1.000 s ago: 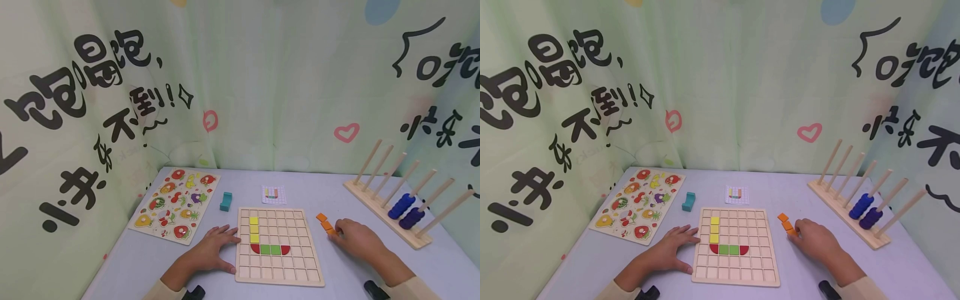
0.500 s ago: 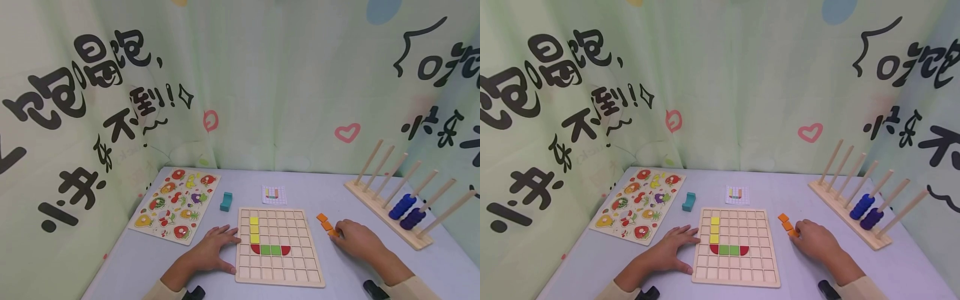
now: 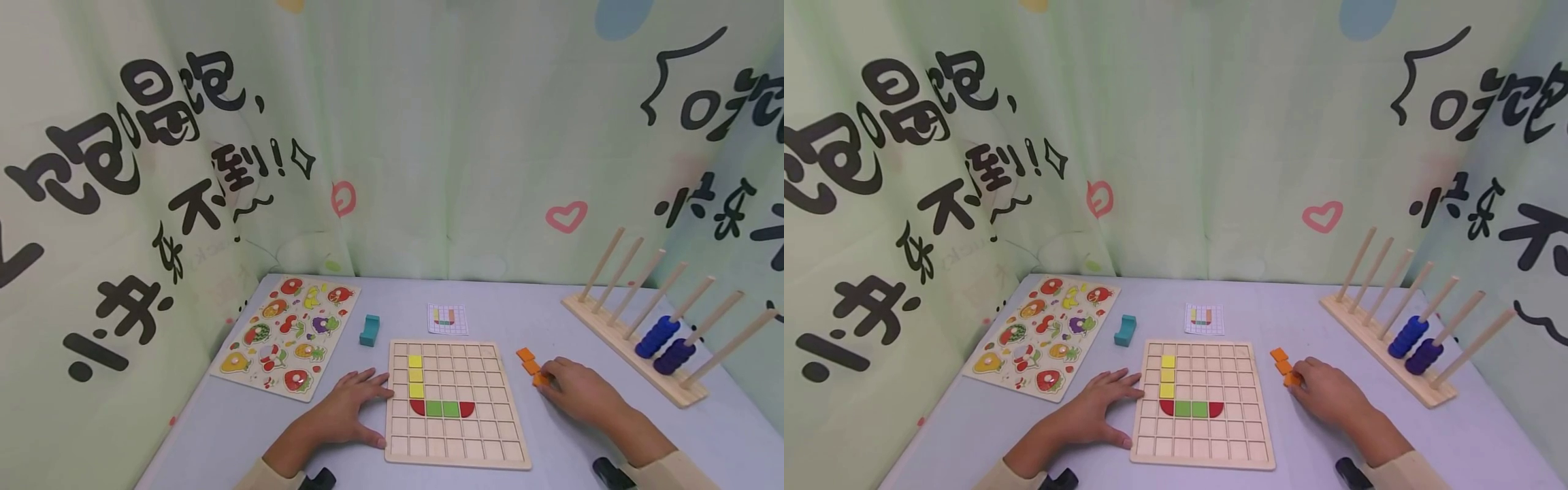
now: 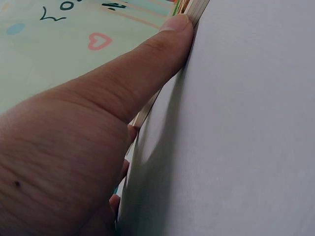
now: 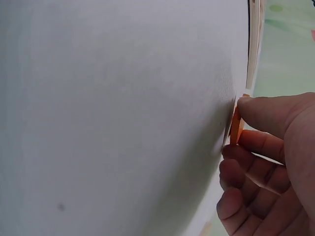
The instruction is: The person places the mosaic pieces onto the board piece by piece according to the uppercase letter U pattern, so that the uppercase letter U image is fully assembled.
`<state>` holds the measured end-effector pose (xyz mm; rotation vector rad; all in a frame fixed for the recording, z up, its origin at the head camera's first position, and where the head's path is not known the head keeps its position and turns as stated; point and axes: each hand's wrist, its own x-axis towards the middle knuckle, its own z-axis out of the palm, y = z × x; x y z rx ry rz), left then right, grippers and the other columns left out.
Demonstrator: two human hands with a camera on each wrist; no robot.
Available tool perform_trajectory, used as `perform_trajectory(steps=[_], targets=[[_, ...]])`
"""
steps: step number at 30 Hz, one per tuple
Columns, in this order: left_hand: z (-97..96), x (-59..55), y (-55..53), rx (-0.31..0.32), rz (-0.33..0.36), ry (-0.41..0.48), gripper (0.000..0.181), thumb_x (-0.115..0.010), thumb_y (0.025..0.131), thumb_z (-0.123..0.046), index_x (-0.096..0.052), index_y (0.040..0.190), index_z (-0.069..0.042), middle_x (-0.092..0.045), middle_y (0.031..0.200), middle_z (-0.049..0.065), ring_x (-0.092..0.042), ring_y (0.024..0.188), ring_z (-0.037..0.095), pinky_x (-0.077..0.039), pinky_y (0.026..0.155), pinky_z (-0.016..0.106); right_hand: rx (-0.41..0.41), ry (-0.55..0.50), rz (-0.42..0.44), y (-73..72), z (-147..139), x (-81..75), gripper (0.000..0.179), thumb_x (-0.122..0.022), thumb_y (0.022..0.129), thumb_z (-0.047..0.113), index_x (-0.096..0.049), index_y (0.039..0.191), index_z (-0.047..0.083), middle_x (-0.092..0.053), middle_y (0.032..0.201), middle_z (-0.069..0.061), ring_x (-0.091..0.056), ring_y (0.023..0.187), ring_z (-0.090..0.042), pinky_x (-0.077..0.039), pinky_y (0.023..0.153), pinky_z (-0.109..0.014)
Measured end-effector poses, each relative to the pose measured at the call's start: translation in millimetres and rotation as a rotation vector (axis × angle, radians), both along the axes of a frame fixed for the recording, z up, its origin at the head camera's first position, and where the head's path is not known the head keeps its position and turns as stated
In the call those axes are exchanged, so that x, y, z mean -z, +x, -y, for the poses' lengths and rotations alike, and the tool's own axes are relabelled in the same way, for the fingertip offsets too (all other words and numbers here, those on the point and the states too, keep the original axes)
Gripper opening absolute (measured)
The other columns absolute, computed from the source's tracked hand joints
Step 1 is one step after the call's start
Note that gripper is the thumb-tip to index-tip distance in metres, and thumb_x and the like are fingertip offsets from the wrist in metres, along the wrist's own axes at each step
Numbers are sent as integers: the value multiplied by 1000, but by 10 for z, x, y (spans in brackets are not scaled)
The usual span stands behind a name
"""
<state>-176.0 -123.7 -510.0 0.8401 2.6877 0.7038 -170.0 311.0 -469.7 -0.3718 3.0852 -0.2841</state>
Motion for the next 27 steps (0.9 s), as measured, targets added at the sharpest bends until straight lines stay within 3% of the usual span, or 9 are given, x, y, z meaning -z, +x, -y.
perform_trajectory(steps=[7,17,27], targets=[[2,1,10,9,-14,3,83,-77,63,-68,-55,137,-37,-35,153,-12,-18,146,21,-9,117,51,-55,-40,-48,12,10,-3,25,-75,84,17,-67,101,1,-62,93,-4,-62,86,-26,-52,76,-49],[16,-31,-6,16,-15,5,84,-76,63,-69,-54,137,-36,-34,153,-12,-18,146,22,-10,116,51,-106,-54,-63,3,98,-35,19,-75,86,19,-67,98,8,-59,90,5,-58,81,-13,-52,71,-40],[4,-19,1,8,3,11,83,-77,62,-68,-55,136,-38,-35,153,-13,-18,146,21,-10,116,52,-134,-74,-50,53,267,-68,18,-74,86,21,-67,100,10,-62,96,5,-61,88,-16,-53,78,-41]])
